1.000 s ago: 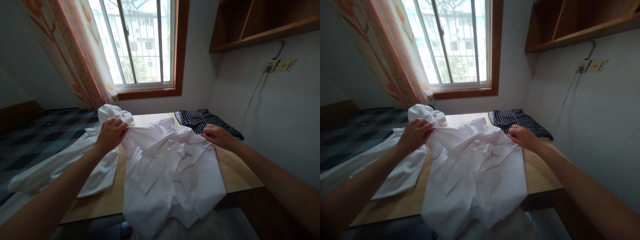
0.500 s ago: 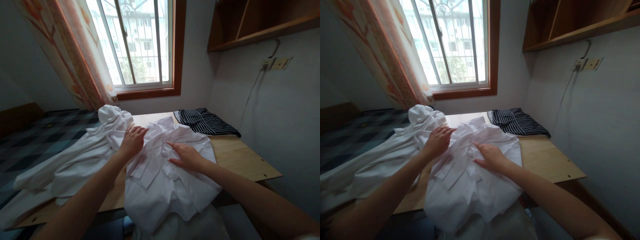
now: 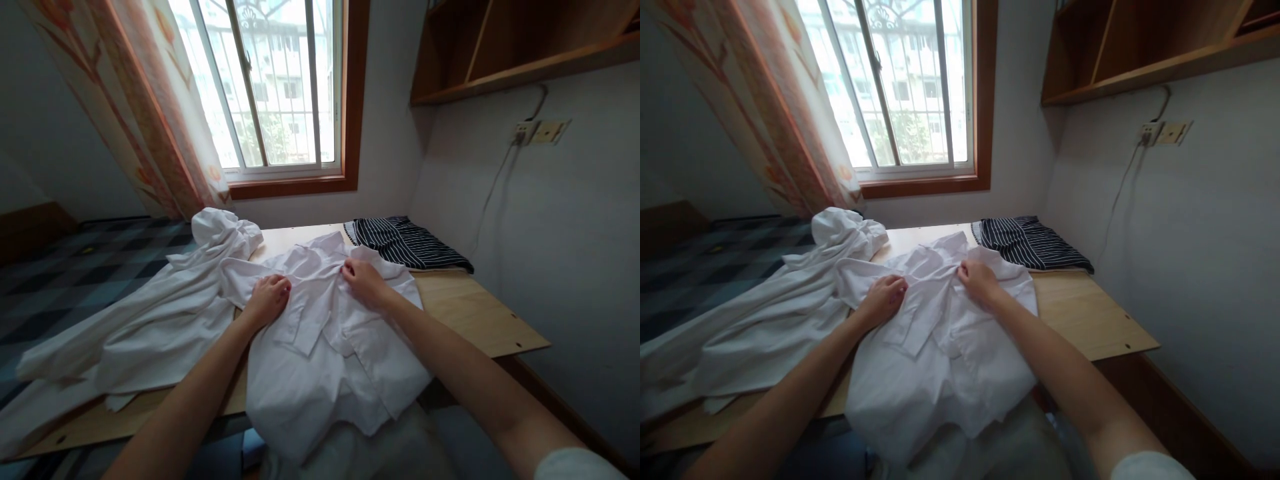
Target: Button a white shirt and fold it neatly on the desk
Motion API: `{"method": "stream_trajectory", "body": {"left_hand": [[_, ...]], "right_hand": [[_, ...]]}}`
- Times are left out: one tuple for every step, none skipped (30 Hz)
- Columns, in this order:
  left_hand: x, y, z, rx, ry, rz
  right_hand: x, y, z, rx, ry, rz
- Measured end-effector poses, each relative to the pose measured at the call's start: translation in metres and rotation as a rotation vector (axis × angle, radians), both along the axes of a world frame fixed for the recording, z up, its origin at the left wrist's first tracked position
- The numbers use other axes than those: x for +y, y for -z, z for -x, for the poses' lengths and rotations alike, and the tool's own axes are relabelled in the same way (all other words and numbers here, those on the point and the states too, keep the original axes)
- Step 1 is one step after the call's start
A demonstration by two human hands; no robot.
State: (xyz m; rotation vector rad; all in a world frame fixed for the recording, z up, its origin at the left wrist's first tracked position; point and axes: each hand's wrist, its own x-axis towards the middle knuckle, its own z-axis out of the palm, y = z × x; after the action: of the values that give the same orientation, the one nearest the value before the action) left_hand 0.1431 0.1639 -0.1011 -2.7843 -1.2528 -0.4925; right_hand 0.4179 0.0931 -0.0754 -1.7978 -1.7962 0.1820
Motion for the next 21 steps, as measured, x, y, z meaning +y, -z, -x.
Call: {"method": "stream_trajectory", "body": {"left_hand": [[-0.002,-0.003,0.0,0.01,-0.018,-0.046],[-0.004,-0.007,0.0,0.02,-0.046,-0.101],[-0.006,-0.012,0.0,0.027,-0.084,-0.16],[-0.008,-0.019,0.001,0.032,-0.131,-0.218],[-0.009,-0.026,0.003,0.036,-0.183,-0.272],[-0.009,-0.033,0.005,0.037,-0.241,-0.319],[-0.01,-0.04,0.006,0.036,-0.297,-0.358],[-0.011,-0.046,0.006,0.032,-0.345,-0.39],[-0.012,-0.051,0.004,0.026,-0.371,-0.412],[-0.014,-0.054,0.001,0.018,-0.37,-0.421],[-0.017,-0.054,-0.005,0.009,-0.337,-0.406],[-0.021,-0.051,-0.012,0.002,-0.277,-0.363],[-0.025,-0.046,-0.022,-0.001,-0.203,-0.296],[-0.03,-0.038,-0.032,-0.002,-0.137,-0.207],[-0.036,-0.029,-0.043,-0.002,-0.096,-0.11],[-0.041,-0.019,-0.052,0.002,-0.089,-0.019],[-0.046,-0.01,-0.06,0.008,-0.109,0.054],[-0.049,-0.001,-0.066,0.019,-0.124,0.104],[-0.051,0.006,-0.07,0.036,-0.136,0.139],[-0.052,0.01,-0.071,0.054,-0.138,0.159],[-0.051,0.013,-0.07,0.074,-0.131,0.168]], "right_hand": [[-0.004,-0.001,-0.017,0.077,0.023,-0.037],[-0.01,-0.003,-0.037,0.157,0.051,-0.074],[-0.016,-0.005,-0.06,0.222,0.091,-0.113],[-0.023,-0.008,-0.083,0.262,0.147,-0.149],[-0.029,-0.01,-0.108,0.279,0.205,-0.18],[-0.035,-0.014,-0.13,0.267,0.259,-0.205],[-0.04,-0.017,-0.15,0.214,0.321,-0.215],[-0.045,-0.021,-0.165,0.127,0.404,-0.223],[-0.049,-0.026,-0.174,0.026,0.47,-0.255],[-0.052,-0.03,-0.175,-0.068,0.507,-0.289],[-0.056,-0.033,-0.169,-0.147,0.506,-0.323],[-0.059,-0.035,-0.155,-0.198,0.468,-0.347],[-0.062,-0.036,-0.134,-0.219,0.361,-0.337],[-0.066,-0.034,-0.109,-0.199,0.216,-0.295],[-0.07,-0.031,-0.081,-0.147,0.063,-0.23],[-0.075,-0.025,-0.053,-0.093,-0.07,-0.162],[-0.079,-0.018,-0.026,-0.068,-0.173,-0.108],[-0.083,-0.01,-0.003,-0.08,-0.25,-0.066],[-0.086,-0.003,0.016,-0.111,-0.289,-0.036],[-0.087,0.003,0.028,-0.147,-0.289,-0.007],[-0.089,0.008,0.036,-0.185,-0.282,0.017]]}}
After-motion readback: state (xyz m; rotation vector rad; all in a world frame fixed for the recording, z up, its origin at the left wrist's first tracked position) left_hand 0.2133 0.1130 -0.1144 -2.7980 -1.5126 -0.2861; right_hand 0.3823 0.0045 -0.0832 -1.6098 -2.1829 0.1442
